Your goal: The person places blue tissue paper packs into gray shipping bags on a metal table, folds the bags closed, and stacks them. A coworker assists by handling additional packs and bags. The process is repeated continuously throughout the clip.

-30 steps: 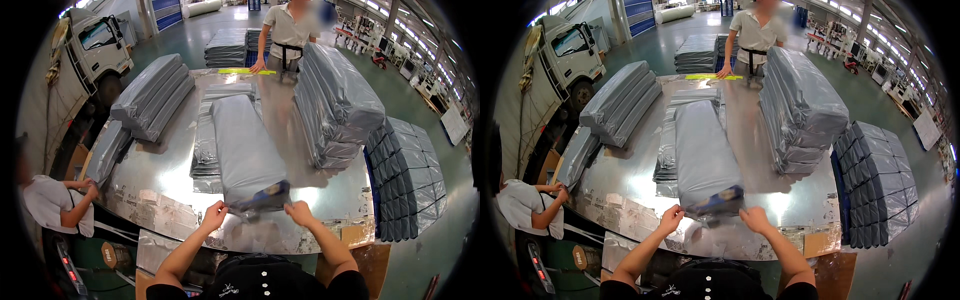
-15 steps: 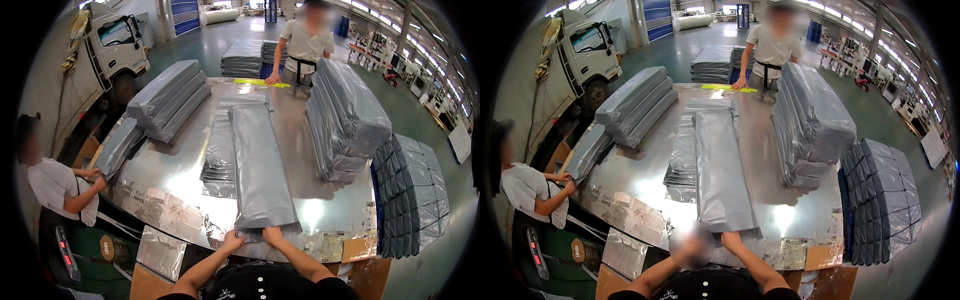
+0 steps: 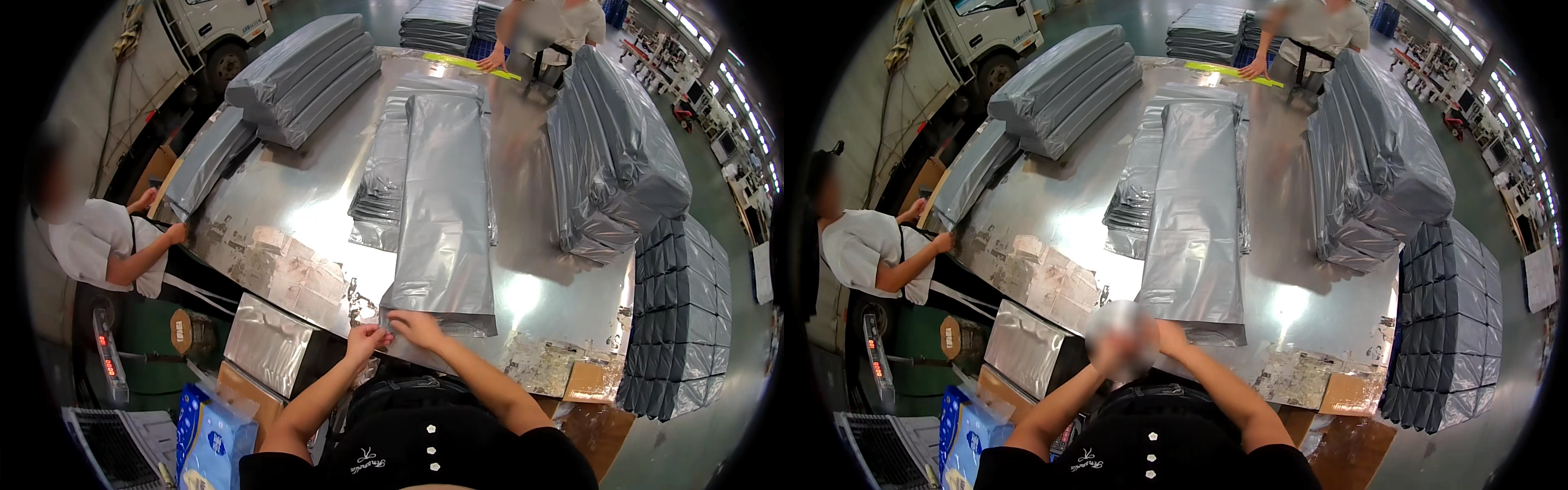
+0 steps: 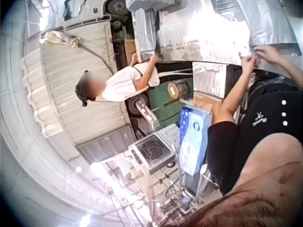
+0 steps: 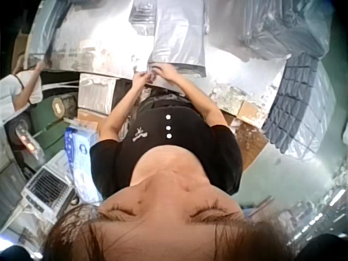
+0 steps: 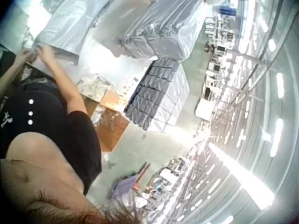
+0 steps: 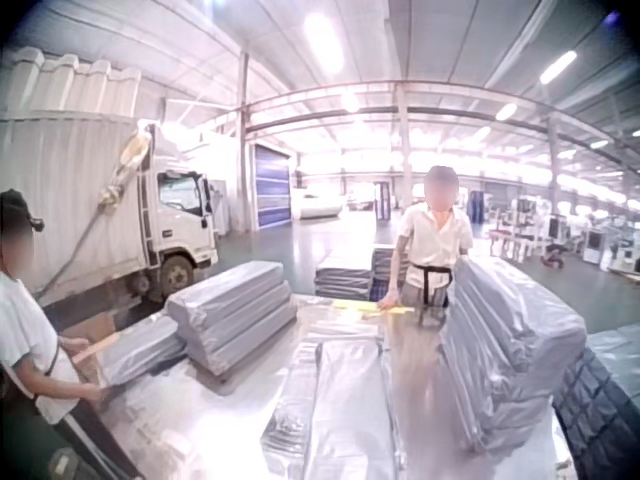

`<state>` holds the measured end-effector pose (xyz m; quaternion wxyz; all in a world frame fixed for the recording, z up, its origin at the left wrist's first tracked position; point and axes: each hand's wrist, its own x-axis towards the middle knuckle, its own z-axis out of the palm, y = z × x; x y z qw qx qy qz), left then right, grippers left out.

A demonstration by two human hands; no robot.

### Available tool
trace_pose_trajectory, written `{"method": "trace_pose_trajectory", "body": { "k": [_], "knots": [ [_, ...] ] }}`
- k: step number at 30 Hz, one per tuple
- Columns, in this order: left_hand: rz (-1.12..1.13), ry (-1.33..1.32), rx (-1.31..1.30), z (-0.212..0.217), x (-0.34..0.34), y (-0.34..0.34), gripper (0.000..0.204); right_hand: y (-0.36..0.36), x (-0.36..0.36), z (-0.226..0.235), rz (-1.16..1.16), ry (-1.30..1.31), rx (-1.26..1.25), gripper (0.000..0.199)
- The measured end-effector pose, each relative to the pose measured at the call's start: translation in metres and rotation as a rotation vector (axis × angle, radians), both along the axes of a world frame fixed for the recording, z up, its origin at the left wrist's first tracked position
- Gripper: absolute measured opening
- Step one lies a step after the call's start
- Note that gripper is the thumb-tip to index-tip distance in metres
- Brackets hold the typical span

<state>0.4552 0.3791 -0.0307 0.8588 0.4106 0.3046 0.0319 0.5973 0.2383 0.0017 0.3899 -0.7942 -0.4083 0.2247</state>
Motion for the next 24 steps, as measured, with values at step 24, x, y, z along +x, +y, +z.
{"method": "trace_pose_trajectory", "body": {
  "k": [24],
  "knots": [
    [-0.774,-0.786,2.098,0.108,0.133,-0.022,0.034,-0.226,0.010,0.056,0.025,-0.466,-0.328,0.039]
  ]
}}
